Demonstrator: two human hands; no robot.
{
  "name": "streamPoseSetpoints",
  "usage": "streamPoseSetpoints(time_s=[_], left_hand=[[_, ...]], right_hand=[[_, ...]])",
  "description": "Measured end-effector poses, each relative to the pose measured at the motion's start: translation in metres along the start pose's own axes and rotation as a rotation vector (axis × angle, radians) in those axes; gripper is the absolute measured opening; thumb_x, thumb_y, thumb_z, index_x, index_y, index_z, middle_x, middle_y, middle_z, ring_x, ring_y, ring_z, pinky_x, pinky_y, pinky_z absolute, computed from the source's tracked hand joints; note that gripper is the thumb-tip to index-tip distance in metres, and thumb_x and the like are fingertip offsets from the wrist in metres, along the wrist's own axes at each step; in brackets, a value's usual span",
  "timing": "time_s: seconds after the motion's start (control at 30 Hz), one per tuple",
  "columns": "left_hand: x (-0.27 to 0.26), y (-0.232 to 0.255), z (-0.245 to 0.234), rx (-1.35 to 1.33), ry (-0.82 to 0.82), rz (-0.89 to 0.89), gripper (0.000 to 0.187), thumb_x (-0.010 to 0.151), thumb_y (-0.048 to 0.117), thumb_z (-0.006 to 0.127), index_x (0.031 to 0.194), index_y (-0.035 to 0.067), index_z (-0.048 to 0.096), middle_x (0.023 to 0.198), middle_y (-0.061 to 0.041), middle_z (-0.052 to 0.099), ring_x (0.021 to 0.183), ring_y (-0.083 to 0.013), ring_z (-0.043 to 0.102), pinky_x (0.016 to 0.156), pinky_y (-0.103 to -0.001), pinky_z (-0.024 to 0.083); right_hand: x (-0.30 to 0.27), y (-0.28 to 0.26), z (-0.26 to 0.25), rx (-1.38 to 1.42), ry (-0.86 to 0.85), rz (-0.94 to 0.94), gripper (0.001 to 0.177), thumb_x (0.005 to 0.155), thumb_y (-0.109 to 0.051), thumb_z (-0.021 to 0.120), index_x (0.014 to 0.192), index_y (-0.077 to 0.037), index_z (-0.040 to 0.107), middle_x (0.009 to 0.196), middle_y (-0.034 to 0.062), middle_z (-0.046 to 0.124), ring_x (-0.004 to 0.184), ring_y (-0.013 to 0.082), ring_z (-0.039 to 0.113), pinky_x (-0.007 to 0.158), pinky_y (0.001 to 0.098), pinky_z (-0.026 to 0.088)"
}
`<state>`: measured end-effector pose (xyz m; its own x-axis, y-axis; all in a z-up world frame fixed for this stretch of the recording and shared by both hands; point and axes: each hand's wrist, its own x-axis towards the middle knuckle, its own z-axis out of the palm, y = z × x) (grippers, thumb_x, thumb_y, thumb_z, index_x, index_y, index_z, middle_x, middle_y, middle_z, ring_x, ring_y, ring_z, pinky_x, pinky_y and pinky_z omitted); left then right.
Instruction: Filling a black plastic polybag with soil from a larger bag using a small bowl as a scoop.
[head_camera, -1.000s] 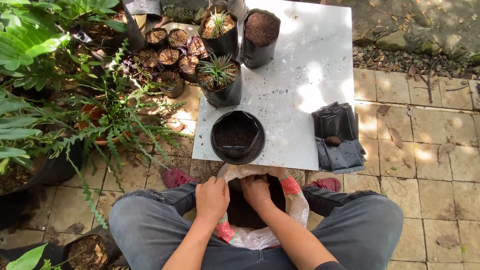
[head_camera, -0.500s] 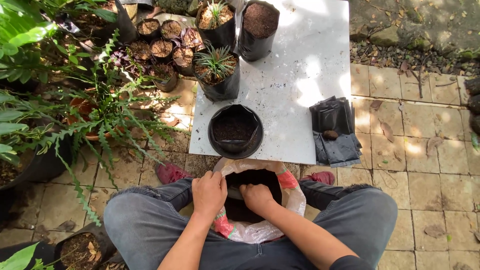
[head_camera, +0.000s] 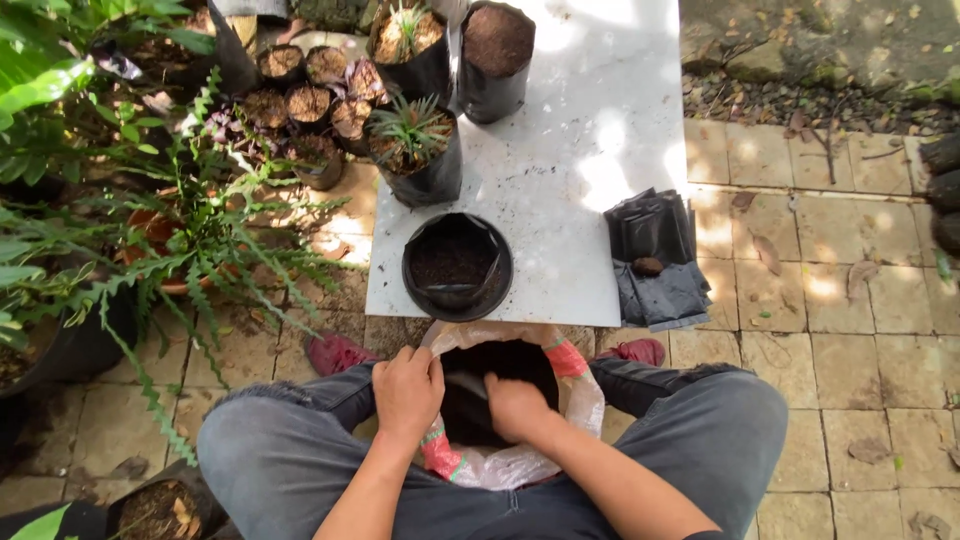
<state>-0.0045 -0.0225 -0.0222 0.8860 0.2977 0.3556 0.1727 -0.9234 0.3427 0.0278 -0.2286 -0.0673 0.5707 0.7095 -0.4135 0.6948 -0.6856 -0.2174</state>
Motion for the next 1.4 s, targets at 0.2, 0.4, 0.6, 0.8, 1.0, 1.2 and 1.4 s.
streamPoseSetpoints(time_s=[0.2, 0.4, 0.6, 0.8, 1.0, 1.2, 1.4], left_hand=[[0.001, 0.0, 0.0, -0.004, -0.01, -0.014, 0.015, 0.081, 0.026, 0.067, 0.068, 0.022, 0.061, 0.062, 0.003, 0.053, 0.062, -0.0213, 0.066, 0.068, -0.034, 0.05], [-0.001, -0.001, 0.001, 0.003, -0.005, -0.016, 0.015, 0.082, 0.026, 0.067, 0.068, 0.022, 0.061, 0.062, 0.003, 0.052, 0.062, -0.0202, 0.066, 0.067, -0.032, 0.049], [0.002, 0.0, -0.005, -0.004, -0.024, -0.016, 0.014, 0.082, 0.025, 0.068, 0.069, 0.022, 0.062, 0.063, 0.003, 0.054, 0.063, -0.0216, 0.066, 0.065, -0.034, 0.05], [0.002, 0.001, -0.002, -0.045, -0.025, -0.014, 0.016, 0.084, 0.025, 0.068, 0.069, 0.021, 0.064, 0.062, 0.004, 0.053, 0.06, -0.0212, 0.065, 0.066, -0.032, 0.049], [0.0, -0.003, -0.001, -0.019, -0.026, -0.01, 0.016, 0.082, 0.026, 0.069, 0.068, 0.022, 0.062, 0.063, 0.003, 0.053, 0.061, -0.0209, 0.066, 0.066, -0.033, 0.05], [-0.003, -0.005, 0.003, -0.022, -0.04, -0.02, 0.017, 0.079, 0.028, 0.07, 0.068, 0.021, 0.06, 0.063, 0.0, 0.053, 0.062, -0.0236, 0.066, 0.068, -0.036, 0.05], [-0.001, -0.003, -0.001, -0.032, -0.044, -0.042, 0.018, 0.081, 0.028, 0.069, 0.067, 0.021, 0.06, 0.063, 0.001, 0.053, 0.063, -0.0238, 0.067, 0.068, -0.036, 0.049]], right_hand=[[0.023, 0.017, 0.026, -0.51, 0.176, 0.064, 0.036, 0.076, -0.01, 0.068, 0.11, -0.003, 0.064, 0.066, 0.0035, 0.058, 0.055, 0.0181, 0.062, 0.037, 0.0295, 0.045], [0.005, 0.018, 0.055, -0.283, 0.215, -0.056, 0.037, 0.084, -0.007, 0.059, 0.12, -0.002, 0.066, 0.069, 0.0056, 0.065, 0.058, 0.0189, 0.066, 0.043, 0.0339, 0.053], [0.027, 0.029, 0.026, -0.738, 0.489, 0.222, 0.011, 0.077, -0.022, 0.057, 0.086, -0.018, 0.062, 0.066, -0.0042, 0.053, 0.051, 0.0141, 0.057, 0.032, 0.0351, 0.045], [0.04, 0.049, 0.066, -0.763, 0.672, 0.273, 0.019, 0.075, -0.017, 0.053, 0.086, -0.008, 0.065, 0.069, 0.0204, 0.059, 0.046, 0.0376, 0.059, 0.032, 0.0505, 0.045], [0.024, 0.033, 0.062, -0.676, 0.375, 0.146, 0.01, 0.08, -0.022, 0.061, 0.085, -0.013, 0.059, 0.062, 0.0001, 0.051, 0.047, 0.0191, 0.054, 0.026, 0.0382, 0.04], [0.013, 0.038, 0.083, -0.577, 0.384, 0.005, 0.011, 0.077, -0.015, 0.055, 0.085, -0.011, 0.062, 0.061, 0.0029, 0.05, 0.049, 0.0213, 0.054, 0.031, 0.0391, 0.04], [0.0, 0.027, -0.019, 0.126, -0.308, 0.072, 0.054, 0.09, -0.005, 0.055, 0.144, -0.005, 0.051, 0.1, 0.0213, 0.072, 0.091, 0.0372, 0.072, 0.072, 0.0459, 0.058]])
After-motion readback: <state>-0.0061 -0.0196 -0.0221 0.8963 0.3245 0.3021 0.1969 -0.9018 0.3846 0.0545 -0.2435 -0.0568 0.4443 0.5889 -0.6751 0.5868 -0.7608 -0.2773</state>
